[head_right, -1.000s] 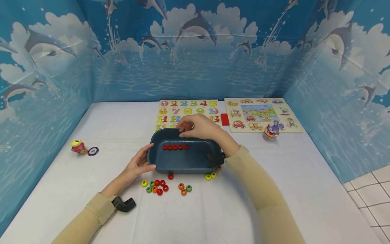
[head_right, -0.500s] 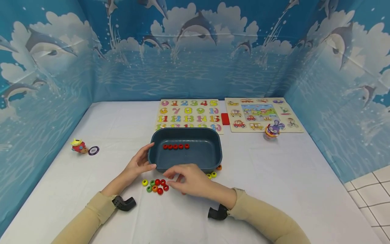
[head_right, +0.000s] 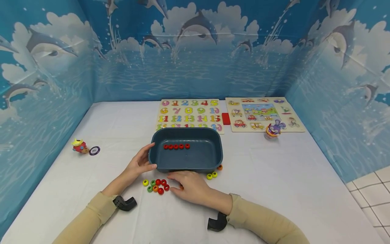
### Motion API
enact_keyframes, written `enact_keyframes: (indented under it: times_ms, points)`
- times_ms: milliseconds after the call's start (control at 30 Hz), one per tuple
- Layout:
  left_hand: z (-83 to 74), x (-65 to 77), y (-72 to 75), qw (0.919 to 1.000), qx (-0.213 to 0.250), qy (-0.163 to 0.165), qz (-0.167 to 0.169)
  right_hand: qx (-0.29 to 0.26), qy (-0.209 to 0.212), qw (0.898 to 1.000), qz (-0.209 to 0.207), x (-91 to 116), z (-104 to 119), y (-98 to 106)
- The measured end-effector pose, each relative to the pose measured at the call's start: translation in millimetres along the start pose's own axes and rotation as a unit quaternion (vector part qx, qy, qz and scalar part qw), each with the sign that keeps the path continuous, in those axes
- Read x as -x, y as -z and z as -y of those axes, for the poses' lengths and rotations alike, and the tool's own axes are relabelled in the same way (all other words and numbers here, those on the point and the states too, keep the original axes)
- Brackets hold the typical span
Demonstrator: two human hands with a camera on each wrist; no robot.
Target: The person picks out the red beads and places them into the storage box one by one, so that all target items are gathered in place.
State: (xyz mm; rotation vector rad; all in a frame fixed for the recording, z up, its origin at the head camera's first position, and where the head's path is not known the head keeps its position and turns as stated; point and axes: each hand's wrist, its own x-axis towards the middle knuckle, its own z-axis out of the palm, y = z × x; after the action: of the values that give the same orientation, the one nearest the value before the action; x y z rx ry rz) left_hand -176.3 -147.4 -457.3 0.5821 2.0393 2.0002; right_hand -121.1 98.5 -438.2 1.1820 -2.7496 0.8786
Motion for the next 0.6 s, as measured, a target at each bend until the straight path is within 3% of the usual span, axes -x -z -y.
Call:
enact_keyframes:
  times_ms: [167, 400, 600]
  points:
    - [0.0, 0.1, 0.2, 1.0000, -0.002, 0.000, 0.000, 0.010, 0.018, 1.000, -0.017, -1, -2, -5]
    - [-2.6, 0.3, 0.0, 1.0000, -0.006, -0.002, 0.001, -0.002, 0.035, 0.999, -0.003, -2, -5, -10]
    - [-2.6, 0.4, -0.3, 1.0000, -0.004, 0.008, -0.002, -0.048, 0.052, 0.997, -0.014, -2, 3, 5]
